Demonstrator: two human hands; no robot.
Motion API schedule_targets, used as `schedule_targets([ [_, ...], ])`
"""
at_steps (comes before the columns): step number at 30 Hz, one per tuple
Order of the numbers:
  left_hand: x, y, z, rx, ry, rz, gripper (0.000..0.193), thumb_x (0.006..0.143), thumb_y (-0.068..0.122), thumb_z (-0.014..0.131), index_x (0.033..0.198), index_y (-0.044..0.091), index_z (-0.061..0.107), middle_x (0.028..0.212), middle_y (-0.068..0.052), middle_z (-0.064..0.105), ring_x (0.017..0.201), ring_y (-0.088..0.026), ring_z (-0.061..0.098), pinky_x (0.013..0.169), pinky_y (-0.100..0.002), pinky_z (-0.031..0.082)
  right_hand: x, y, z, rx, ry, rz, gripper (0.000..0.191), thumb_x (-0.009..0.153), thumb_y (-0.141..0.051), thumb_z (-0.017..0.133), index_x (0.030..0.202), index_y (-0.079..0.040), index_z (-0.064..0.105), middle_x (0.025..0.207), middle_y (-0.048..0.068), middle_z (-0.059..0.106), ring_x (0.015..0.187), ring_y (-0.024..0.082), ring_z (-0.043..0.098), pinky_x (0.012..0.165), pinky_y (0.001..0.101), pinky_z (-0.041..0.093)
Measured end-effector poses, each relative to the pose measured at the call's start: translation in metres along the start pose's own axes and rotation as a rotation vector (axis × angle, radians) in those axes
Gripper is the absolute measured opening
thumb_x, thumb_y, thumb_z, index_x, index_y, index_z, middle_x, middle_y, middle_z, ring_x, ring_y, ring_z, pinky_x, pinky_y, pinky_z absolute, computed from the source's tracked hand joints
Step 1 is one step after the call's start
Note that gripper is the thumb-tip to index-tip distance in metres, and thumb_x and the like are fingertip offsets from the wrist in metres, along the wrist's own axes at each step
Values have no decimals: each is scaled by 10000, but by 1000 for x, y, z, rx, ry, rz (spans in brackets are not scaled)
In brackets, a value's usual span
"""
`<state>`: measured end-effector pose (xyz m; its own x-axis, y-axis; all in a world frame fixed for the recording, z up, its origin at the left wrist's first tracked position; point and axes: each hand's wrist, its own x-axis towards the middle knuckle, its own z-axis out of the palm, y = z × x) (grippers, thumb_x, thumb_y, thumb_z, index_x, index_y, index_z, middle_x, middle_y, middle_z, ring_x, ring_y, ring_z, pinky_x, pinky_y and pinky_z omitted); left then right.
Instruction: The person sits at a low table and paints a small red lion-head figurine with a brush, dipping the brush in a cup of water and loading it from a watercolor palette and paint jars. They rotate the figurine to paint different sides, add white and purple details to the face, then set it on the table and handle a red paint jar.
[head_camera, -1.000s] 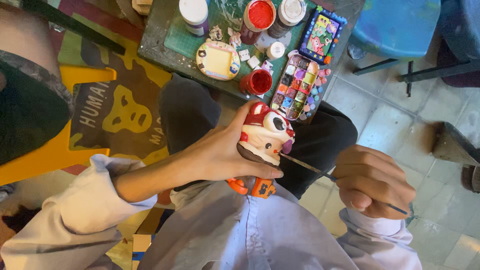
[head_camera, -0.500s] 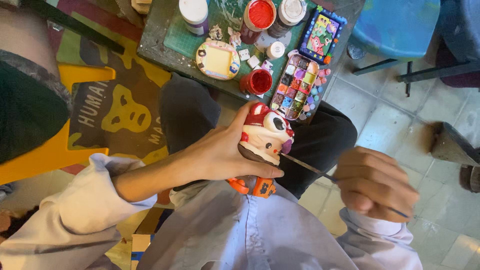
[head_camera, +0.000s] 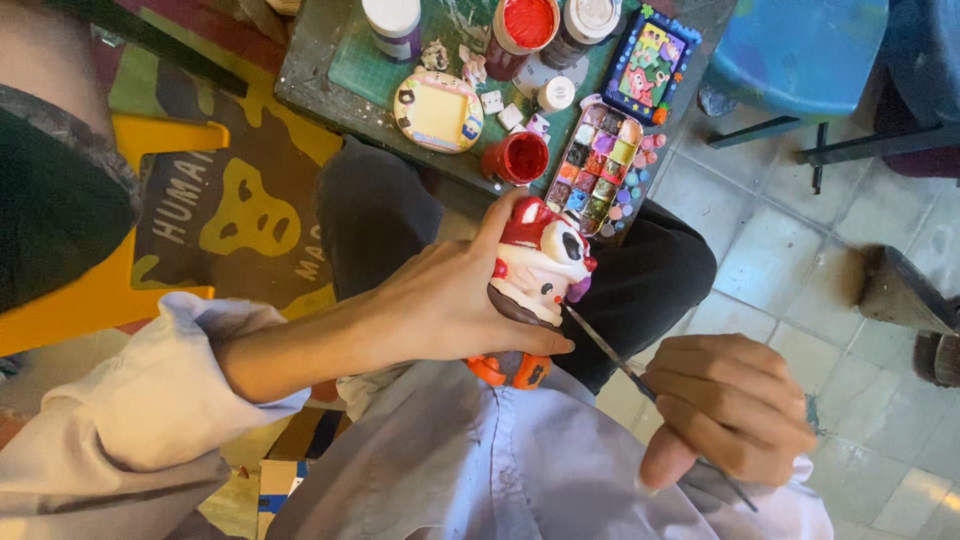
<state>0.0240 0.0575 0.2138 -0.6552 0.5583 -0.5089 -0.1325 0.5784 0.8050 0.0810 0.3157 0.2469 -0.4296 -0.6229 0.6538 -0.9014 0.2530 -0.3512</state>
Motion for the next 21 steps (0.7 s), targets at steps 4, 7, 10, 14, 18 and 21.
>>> schedule_targets([
  [4,1,-1,1,34,14,13,1420,575,614,868,1587,1,84,1140,-248,694,934,-408,739,822,-402,583,-1,-6,-1,6,-50,29,568,916,-513,717,878,25,541,692,114,626,659,302,694,624,403,583],
  [7,1,-2,2,-26,12,46,1411,573,600,855,1577,-29,89,1134,-232,709,937,-368,763,827,-373,600,-2,-6,1,18,-52,-13,581,909,-519,735,901,24,529,695,110,626,655,294,690,632,411,590],
  [10,0,-3,2,-24,15,45,1421,575,583,863,1582,-33,71,1150,-222,715,949,-371,753,844,-373,582,-1,-5,3,19,-61,-2,584,899,-518,752,912,23,531,694,106,626,656,293,693,634,403,590],
  [14,1,-4,2,-32,12,54,1424,581,589,860,1583,-36,65,1151,-224,716,947,-364,758,848,-366,584,-1,-7,2,1,-67,27,586,889,-521,744,914,23,528,696,107,629,665,293,695,650,404,592],
  [18,1,-4,2,-31,6,48,1422,574,589,858,1582,-30,69,1149,-225,715,946,-363,760,842,-369,586,-3,-10,2,-31,-75,40,590,883,-532,743,914,18,532,702,108,633,678,301,700,671,395,587],
  [21,1,-3,2,-28,-4,26,1425,564,592,854,1584,-20,69,1142,-222,718,942,-364,759,829,-376,589,-4,-11,3,-53,-66,53,591,883,-546,735,916,9,533,708,95,636,682,299,702,688,391,581],
])
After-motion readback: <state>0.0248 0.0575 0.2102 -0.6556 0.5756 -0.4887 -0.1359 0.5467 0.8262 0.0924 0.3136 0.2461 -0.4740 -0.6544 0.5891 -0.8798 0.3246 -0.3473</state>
